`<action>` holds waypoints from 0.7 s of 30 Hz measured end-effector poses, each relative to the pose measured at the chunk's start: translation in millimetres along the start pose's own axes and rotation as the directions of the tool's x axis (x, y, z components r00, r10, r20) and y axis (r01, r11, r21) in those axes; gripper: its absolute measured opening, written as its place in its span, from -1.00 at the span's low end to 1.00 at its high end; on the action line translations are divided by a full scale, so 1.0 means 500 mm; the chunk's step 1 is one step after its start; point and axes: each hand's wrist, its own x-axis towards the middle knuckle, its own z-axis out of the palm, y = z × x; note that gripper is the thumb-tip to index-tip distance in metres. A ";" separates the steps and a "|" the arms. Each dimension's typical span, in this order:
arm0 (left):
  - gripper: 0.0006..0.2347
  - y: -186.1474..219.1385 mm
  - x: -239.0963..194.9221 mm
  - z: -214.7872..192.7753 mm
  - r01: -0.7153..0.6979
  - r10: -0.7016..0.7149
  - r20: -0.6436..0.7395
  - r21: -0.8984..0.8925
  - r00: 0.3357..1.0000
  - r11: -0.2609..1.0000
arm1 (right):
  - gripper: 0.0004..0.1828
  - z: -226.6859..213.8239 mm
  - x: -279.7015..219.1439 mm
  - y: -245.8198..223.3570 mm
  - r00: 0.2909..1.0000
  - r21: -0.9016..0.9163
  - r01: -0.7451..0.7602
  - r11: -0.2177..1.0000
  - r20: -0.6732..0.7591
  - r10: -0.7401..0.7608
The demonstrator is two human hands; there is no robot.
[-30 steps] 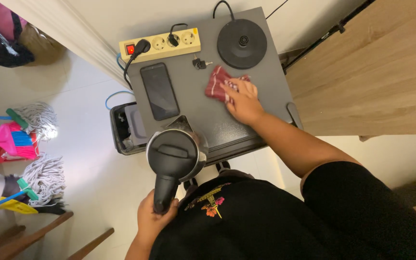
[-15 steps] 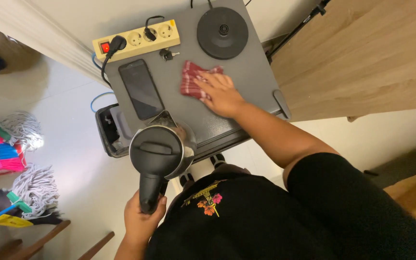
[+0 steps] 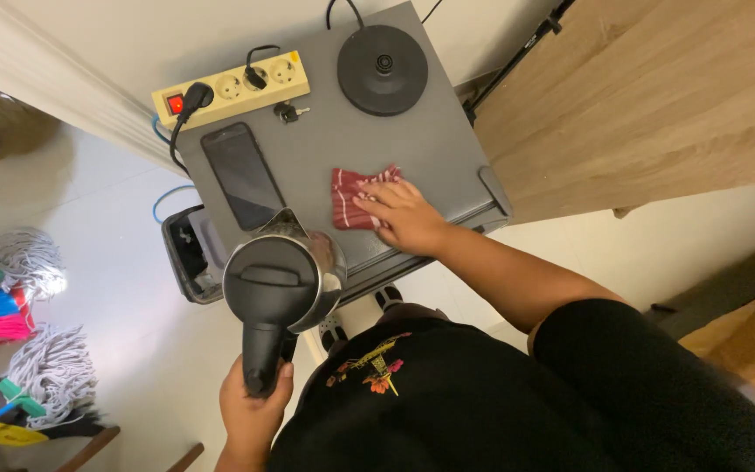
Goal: Cleaning and wiping surfaces in a room including a mini-fridge, a TV stand, and a door using a rag.
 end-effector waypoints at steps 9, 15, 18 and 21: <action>-0.85 0.004 0.002 0.032 0.056 -0.054 0.034 -0.050 0.998 0.997 | -0.52 -0.038 0.053 0.268 0.778 -0.056 -0.584 0.810 -0.324 0.538; -0.85 0.035 0.035 0.054 0.065 -0.047 0.147 -0.127 0.988 0.990 | -0.53 -0.093 0.234 0.334 0.850 0.105 -0.260 0.960 -0.446 0.279; -0.86 0.045 0.069 0.065 0.023 -0.004 0.150 -0.127 0.989 0.992 | -0.66 -0.071 0.349 0.340 0.922 0.061 -0.238 0.969 -0.300 0.245; -0.86 0.057 0.102 0.068 0.044 -0.023 0.194 -0.103 0.981 0.994 | -0.67 -0.040 0.407 0.294 0.968 -0.126 -0.219 0.967 -0.152 0.199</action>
